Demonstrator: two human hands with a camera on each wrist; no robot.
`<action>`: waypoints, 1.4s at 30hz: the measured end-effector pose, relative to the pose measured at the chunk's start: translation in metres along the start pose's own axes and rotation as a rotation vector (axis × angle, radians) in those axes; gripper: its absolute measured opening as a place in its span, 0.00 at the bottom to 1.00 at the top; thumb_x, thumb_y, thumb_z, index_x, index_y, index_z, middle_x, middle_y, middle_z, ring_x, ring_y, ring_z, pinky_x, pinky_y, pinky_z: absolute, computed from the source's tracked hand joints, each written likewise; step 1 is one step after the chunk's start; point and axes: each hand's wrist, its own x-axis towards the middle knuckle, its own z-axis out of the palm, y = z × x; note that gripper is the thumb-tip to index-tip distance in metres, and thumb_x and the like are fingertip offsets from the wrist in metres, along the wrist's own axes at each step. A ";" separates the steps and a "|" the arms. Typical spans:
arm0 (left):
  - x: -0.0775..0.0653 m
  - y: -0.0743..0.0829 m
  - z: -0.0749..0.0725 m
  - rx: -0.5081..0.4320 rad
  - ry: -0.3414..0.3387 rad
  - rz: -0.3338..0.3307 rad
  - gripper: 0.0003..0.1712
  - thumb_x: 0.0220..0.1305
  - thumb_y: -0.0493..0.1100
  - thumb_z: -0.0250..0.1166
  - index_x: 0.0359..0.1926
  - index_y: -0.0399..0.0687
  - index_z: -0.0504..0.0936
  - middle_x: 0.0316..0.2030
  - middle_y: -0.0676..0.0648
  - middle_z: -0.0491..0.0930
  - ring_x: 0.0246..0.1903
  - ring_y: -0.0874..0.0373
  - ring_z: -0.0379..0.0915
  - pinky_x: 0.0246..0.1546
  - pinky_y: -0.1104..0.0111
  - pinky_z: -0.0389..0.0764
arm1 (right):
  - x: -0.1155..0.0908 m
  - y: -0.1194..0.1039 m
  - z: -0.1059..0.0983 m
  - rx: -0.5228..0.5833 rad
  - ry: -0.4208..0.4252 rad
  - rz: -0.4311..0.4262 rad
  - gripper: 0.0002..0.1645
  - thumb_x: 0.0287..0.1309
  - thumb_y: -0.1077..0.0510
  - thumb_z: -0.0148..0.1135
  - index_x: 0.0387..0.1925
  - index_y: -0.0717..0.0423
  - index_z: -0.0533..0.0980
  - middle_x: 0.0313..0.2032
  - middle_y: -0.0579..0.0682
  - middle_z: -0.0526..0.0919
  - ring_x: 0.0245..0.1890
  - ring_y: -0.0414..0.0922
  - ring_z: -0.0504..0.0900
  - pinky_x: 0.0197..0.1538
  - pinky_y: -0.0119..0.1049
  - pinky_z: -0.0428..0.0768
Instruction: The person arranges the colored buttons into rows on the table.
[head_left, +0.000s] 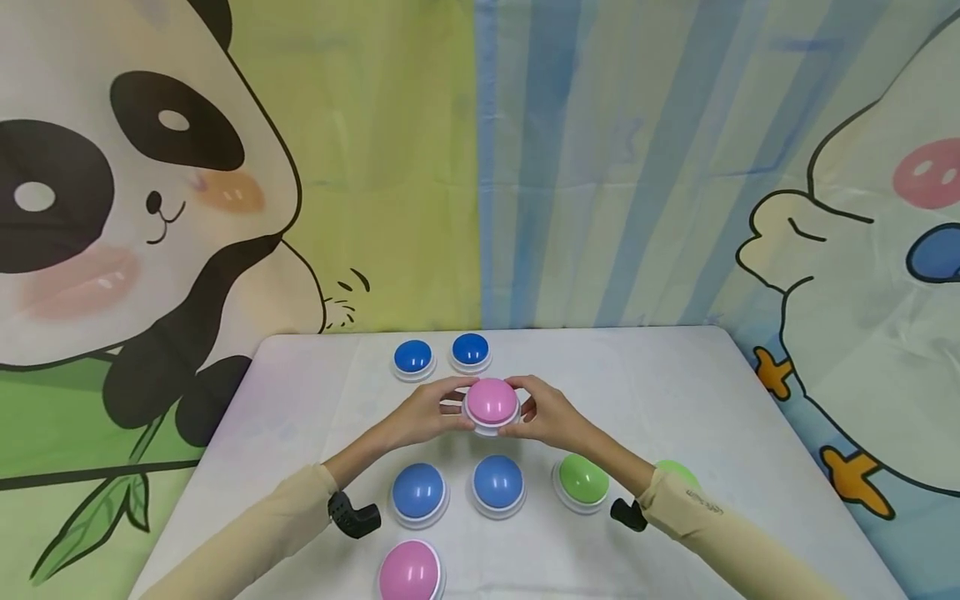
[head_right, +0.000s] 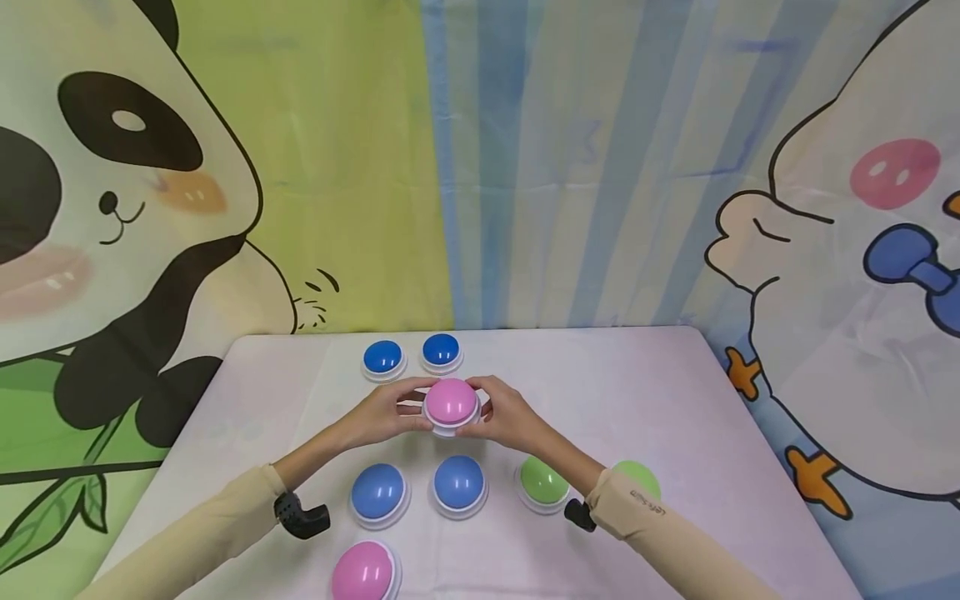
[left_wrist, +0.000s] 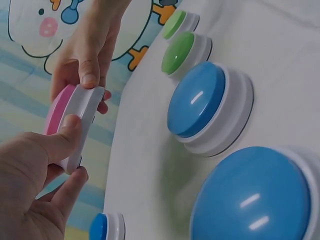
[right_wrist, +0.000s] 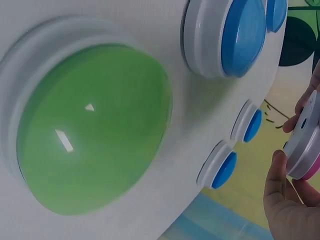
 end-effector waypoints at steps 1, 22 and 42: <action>-0.002 0.002 0.001 -0.003 -0.002 0.005 0.39 0.47 0.56 0.69 0.62 0.64 0.66 0.59 0.55 0.71 0.55 0.52 0.73 0.50 0.63 0.79 | -0.002 -0.001 0.001 -0.001 0.002 -0.003 0.44 0.38 0.46 0.74 0.58 0.49 0.66 0.51 0.49 0.74 0.33 0.42 0.76 0.35 0.26 0.80; -0.063 0.032 0.034 0.000 -0.008 0.194 0.39 0.49 0.53 0.69 0.62 0.55 0.66 0.57 0.53 0.71 0.51 0.57 0.75 0.45 0.77 0.78 | -0.067 -0.026 0.016 -0.013 0.006 -0.104 0.43 0.36 0.42 0.74 0.56 0.45 0.67 0.46 0.41 0.73 0.31 0.41 0.75 0.32 0.30 0.79; -0.099 0.044 0.069 0.093 0.019 0.364 0.37 0.52 0.49 0.67 0.62 0.46 0.64 0.56 0.48 0.72 0.51 0.59 0.74 0.41 0.81 0.79 | -0.117 -0.028 0.038 -0.045 0.048 -0.192 0.42 0.36 0.44 0.74 0.54 0.47 0.66 0.45 0.39 0.72 0.29 0.35 0.72 0.30 0.24 0.77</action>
